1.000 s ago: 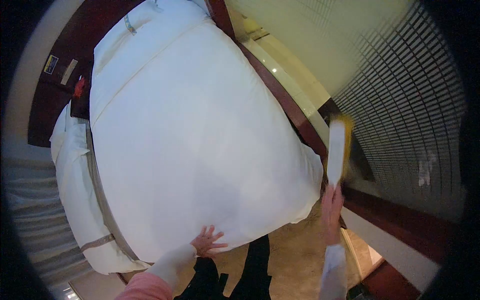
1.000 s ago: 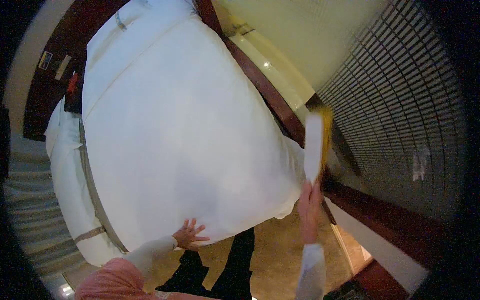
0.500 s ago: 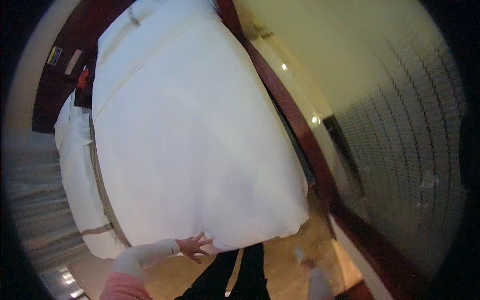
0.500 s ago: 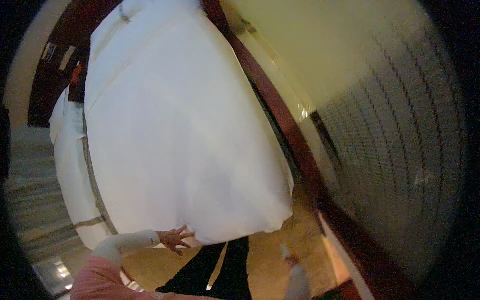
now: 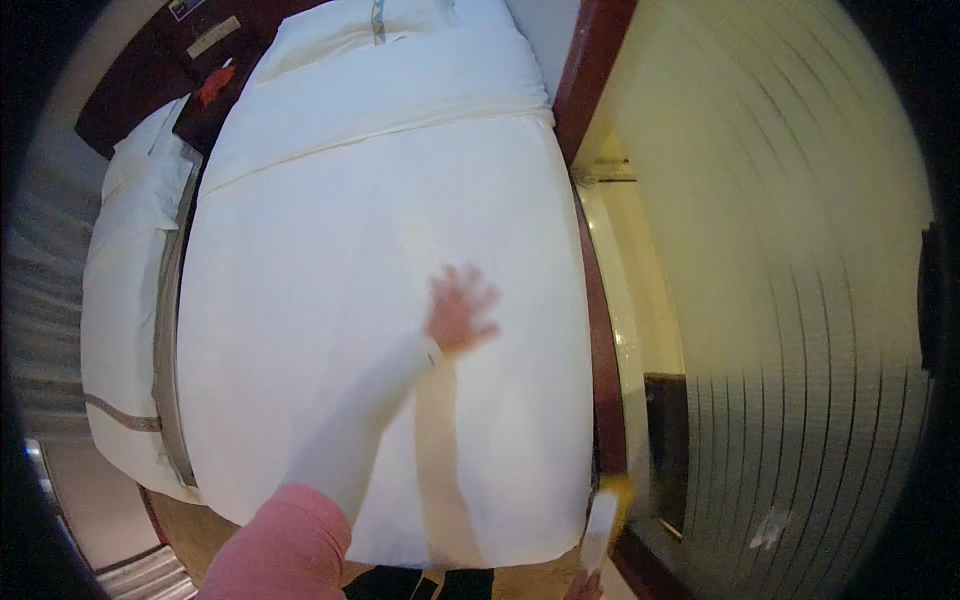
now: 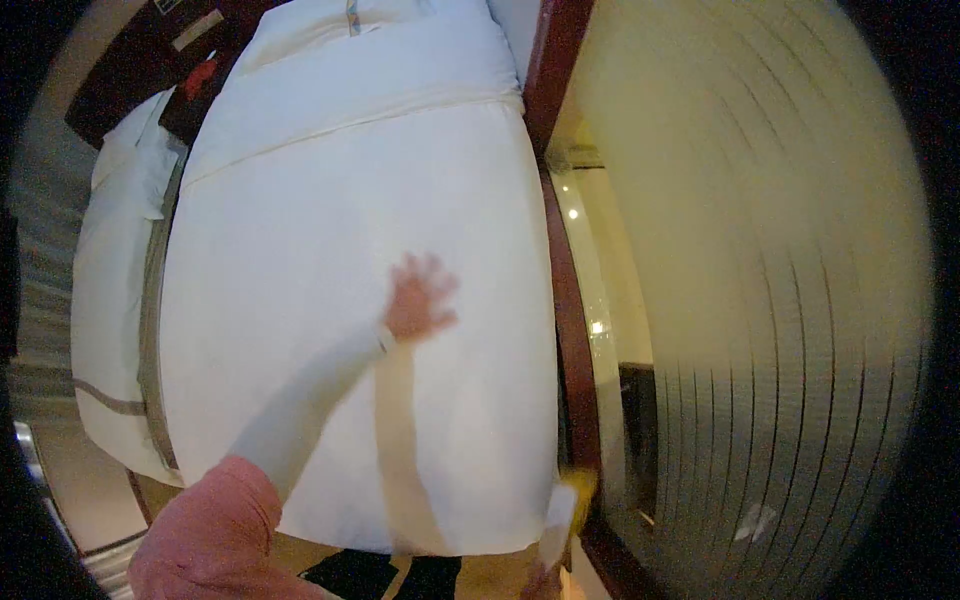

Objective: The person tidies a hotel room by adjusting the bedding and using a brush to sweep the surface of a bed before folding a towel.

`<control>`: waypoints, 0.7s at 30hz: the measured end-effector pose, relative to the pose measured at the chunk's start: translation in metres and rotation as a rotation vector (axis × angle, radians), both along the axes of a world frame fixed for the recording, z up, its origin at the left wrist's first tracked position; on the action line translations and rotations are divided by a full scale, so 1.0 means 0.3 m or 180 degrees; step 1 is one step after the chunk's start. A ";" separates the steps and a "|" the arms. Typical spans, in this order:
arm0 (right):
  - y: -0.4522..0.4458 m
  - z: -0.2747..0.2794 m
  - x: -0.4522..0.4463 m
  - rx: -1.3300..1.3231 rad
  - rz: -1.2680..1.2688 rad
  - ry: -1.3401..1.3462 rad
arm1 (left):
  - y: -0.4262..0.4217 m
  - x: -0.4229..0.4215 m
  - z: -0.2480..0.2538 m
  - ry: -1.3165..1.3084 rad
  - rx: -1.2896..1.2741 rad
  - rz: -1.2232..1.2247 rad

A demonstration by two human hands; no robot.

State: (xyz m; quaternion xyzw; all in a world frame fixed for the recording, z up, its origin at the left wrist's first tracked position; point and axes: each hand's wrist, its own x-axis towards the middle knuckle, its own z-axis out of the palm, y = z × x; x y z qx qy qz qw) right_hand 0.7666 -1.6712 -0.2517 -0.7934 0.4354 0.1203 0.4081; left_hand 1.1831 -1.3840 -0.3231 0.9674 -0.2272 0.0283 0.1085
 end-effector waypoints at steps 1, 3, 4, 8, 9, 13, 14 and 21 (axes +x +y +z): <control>0.024 0.031 0.089 0.0021 0.0232 -0.0183 | -0.072 -0.074 -0.018 0.0140 -0.0268 -0.0410; 0.090 0.062 0.385 -0.0025 0.0918 -0.0715 | -0.107 -0.148 -0.019 0.0325 -0.0500 -0.0958; 0.142 0.051 0.609 -0.0253 0.1394 -0.1054 | -0.111 -0.163 -0.013 0.0331 -0.0479 -0.1099; 0.393 -0.023 1.415 -0.0900 0.2902 -0.1914 | -0.084 -0.128 -0.035 0.0746 0.0084 -0.1180; 0.455 0.013 1.575 -0.1428 0.3490 -0.2067 | -0.080 -0.125 -0.045 0.0773 0.0022 -0.1199; 0.482 -0.070 2.039 -0.1848 0.3760 -0.1199 | -0.064 -0.153 -0.138 0.0581 -0.0245 -0.1221; 0.363 -0.157 2.108 -0.1927 0.3781 -0.1088 | -0.054 -0.153 -0.153 0.0532 -0.0305 -0.1244; -0.212 -0.394 1.799 -0.1807 0.2371 0.0798 | -0.032 -0.168 -0.212 0.0473 -0.0654 -0.1242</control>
